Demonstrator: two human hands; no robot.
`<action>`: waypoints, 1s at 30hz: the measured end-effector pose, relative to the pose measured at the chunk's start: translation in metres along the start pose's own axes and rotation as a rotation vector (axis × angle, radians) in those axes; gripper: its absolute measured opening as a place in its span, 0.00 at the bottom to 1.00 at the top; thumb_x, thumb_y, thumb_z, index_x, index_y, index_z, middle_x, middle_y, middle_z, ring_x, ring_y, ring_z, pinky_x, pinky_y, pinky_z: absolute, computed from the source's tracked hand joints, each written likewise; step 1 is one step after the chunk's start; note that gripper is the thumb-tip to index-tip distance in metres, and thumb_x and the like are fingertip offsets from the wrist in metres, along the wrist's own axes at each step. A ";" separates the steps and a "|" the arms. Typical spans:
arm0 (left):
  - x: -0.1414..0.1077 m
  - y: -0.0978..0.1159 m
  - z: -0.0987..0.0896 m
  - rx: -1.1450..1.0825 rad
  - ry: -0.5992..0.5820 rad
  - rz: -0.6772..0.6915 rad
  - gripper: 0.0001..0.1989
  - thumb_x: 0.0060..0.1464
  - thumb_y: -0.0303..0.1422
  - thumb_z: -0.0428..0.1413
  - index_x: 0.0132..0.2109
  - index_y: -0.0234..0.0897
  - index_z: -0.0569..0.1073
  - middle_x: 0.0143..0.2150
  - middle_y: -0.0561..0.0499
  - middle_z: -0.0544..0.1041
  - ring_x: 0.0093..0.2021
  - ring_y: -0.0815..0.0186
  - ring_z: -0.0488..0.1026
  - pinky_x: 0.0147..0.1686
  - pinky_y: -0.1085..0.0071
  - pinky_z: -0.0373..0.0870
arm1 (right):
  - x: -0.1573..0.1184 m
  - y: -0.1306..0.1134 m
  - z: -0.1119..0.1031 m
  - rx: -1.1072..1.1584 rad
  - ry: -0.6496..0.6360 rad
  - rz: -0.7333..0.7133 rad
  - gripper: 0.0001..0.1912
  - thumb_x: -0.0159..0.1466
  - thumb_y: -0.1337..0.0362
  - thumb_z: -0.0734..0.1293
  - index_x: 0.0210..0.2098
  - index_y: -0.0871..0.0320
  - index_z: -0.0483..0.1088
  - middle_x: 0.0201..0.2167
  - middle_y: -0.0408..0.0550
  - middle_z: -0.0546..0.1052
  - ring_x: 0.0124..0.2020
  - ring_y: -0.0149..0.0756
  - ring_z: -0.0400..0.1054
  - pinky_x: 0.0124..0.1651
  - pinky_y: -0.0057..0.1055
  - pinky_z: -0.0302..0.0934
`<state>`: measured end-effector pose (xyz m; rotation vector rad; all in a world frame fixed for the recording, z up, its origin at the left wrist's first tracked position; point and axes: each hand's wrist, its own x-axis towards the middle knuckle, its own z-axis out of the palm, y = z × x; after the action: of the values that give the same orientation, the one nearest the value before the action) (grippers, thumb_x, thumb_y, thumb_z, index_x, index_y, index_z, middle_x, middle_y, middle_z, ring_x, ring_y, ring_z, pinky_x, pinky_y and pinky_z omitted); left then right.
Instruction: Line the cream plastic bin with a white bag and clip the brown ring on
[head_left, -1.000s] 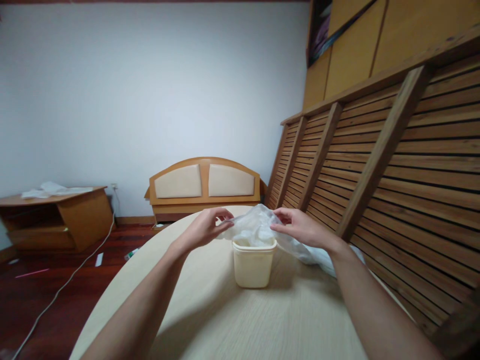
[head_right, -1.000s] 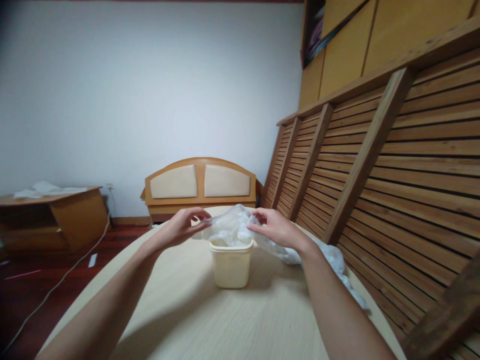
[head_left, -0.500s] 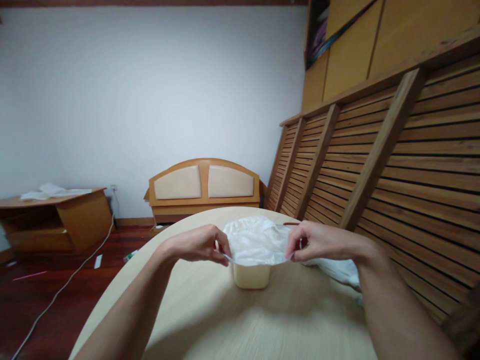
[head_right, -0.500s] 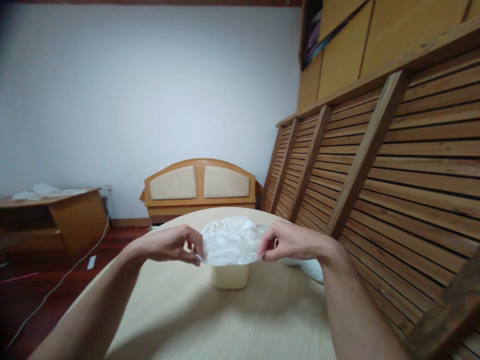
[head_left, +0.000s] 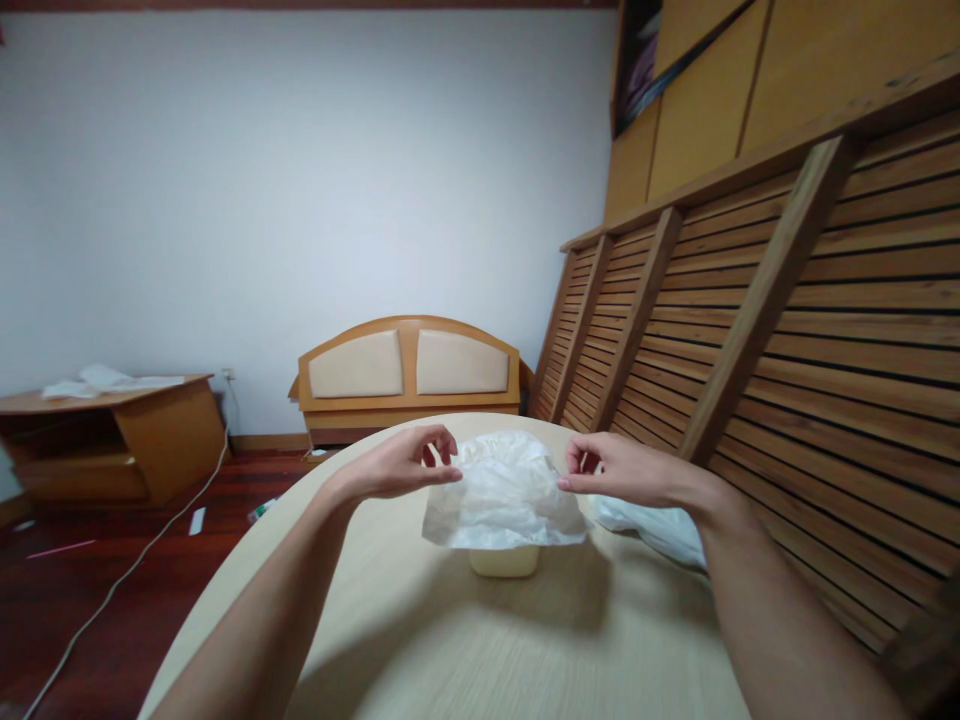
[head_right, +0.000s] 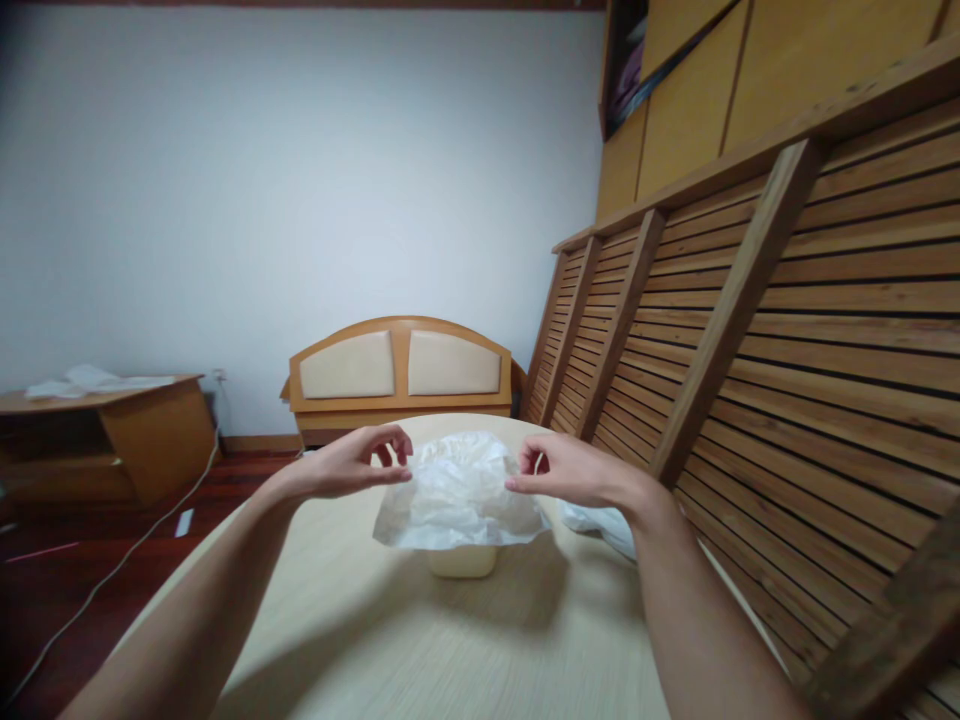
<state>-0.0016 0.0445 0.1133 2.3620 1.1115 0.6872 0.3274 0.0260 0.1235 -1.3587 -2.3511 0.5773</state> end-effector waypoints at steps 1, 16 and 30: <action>0.000 0.000 0.001 0.018 -0.034 0.000 0.19 0.51 0.46 0.62 0.43 0.36 0.74 0.40 0.48 0.78 0.35 0.64 0.74 0.32 0.73 0.67 | 0.001 0.000 0.001 0.009 0.014 -0.001 0.21 0.56 0.45 0.71 0.35 0.57 0.73 0.31 0.46 0.76 0.32 0.36 0.66 0.30 0.29 0.57; 0.005 -0.003 0.012 0.130 -0.106 -0.113 0.11 0.41 0.32 0.65 0.34 0.36 0.73 0.29 0.54 0.74 0.28 0.68 0.69 0.27 0.74 0.59 | 0.010 0.016 0.014 0.013 -0.194 0.013 0.11 0.50 0.56 0.75 0.27 0.57 0.75 0.25 0.42 0.75 0.29 0.33 0.67 0.28 0.26 0.55; 0.011 -0.025 0.009 -0.109 -0.003 -0.207 0.23 0.52 0.51 0.58 0.42 0.35 0.70 0.40 0.46 0.77 0.31 0.67 0.70 0.24 0.74 0.62 | 0.013 0.022 0.013 0.018 0.002 0.032 0.19 0.62 0.48 0.66 0.32 0.59 0.74 0.28 0.48 0.77 0.30 0.37 0.70 0.31 0.29 0.60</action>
<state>-0.0044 0.0667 0.0943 2.1197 1.2621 0.6526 0.3314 0.0452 0.1025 -1.3905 -2.3208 0.6043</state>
